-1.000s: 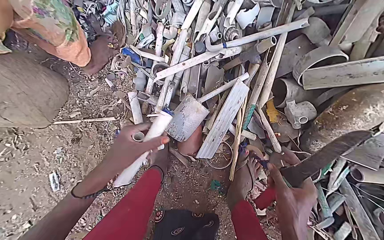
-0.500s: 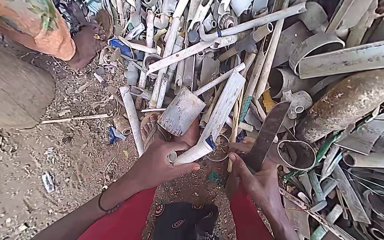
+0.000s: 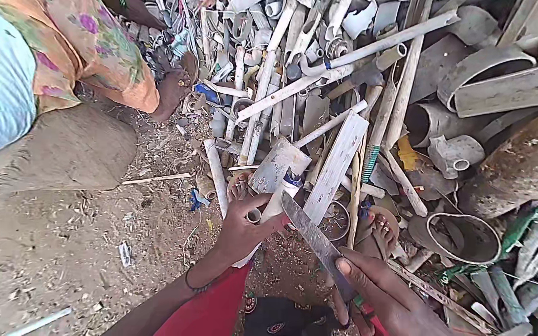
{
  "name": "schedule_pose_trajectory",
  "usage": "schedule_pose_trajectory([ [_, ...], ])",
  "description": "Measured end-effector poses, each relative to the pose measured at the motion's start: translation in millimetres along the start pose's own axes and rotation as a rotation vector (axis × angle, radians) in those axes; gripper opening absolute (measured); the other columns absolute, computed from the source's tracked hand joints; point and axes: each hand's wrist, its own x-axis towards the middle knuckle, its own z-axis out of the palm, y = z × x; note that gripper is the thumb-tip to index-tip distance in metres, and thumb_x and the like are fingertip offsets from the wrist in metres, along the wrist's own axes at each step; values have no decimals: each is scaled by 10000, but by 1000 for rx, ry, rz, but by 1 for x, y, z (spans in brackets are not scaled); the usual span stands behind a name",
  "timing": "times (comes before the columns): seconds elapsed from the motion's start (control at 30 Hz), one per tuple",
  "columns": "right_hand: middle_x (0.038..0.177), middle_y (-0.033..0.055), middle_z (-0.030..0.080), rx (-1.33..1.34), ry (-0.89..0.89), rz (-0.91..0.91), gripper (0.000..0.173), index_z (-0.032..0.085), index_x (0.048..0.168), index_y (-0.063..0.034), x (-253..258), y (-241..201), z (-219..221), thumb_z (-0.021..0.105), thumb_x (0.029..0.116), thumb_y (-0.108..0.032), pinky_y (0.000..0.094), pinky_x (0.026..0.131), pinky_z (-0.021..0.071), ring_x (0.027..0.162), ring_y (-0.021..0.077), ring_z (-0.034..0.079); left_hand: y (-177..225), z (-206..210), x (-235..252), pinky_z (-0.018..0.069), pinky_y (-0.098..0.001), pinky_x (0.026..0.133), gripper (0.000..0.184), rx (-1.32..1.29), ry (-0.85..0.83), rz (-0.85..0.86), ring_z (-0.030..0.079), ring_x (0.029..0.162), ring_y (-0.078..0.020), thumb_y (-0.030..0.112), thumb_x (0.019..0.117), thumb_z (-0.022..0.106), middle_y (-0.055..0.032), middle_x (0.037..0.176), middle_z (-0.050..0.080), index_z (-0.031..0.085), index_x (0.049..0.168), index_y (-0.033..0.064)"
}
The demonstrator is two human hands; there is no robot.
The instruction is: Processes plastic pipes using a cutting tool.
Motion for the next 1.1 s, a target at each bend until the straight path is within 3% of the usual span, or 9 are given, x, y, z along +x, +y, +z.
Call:
schedule_pose_trajectory([
  [0.3, 725, -60, 682, 274, -42, 91, 337, 602, 1033, -150, 4, -4, -4, 334, 1128, -332, 142, 409, 444, 490, -18, 565, -3, -1, 1, 589, -162, 637, 282, 118, 133, 76, 670, 699, 38, 300, 887, 769, 91, 854, 732, 743, 1027, 56],
  [0.5, 693, -58, 669, 358, 84, 80, 321, 601, 1015, -166, 4, 0, -8, 343, 1125, -323, 149, 401, 477, 471, 3, 585, -9, -4, -6, 566, -133, 736, 344, 198, 74, 149, 665, 802, 65, 337, 878, 791, 51, 895, 745, 748, 1031, 32],
  [0.63, 692, -63, 643, 346, 58, 1, 288, 607, 1024, -170, 1, 1, -8, 429, 1103, -383, 161, 428, 505, 500, 10, 599, -7, 0, -4, 597, -168, 640, 347, 102, 72, 89, 679, 715, 27, 344, 899, 768, 65, 880, 736, 731, 1052, 34],
  [0.7, 767, -62, 692, 283, 143, -156, 164, 616, 1075, -154, 4, 6, -4, 568, 1052, -309, 140, 453, 509, 536, -13, 610, -8, -1, -3, 586, -165, 652, 330, 66, -20, 100, 673, 730, 32, 357, 912, 760, 60, 872, 735, 736, 1027, 49],
  [0.8, 900, -44, 713, 104, 380, -338, 131, 700, 1075, -109, 13, 16, -4, 698, 975, -193, 133, 487, 505, 580, -27, 585, -8, -2, -3, 537, -111, 729, 270, 66, -224, 171, 646, 806, 86, 357, 905, 766, 74, 840, 724, 738, 951, 92],
  [0.9, 959, -24, 732, -52, 496, -419, 167, 729, 1098, -79, 20, 19, -4, 695, 966, -176, 137, 531, 520, 625, -27, 601, -8, -1, -4, 520, -97, 707, 243, 61, -328, 160, 636, 786, 97, 329, 879, 779, 63, 808, 719, 744, 929, 93],
  [1.1, 998, -20, 726, -108, 500, -496, 208, 714, 1125, -44, 24, 23, -1, 674, 994, -200, 110, 590, 518, 695, -56, 602, -9, 2, -1, 512, -85, 692, 238, 94, -417, 204, 635, 770, 95, 299, 865, 785, 31, 802, 725, 750, 943, 77],
])
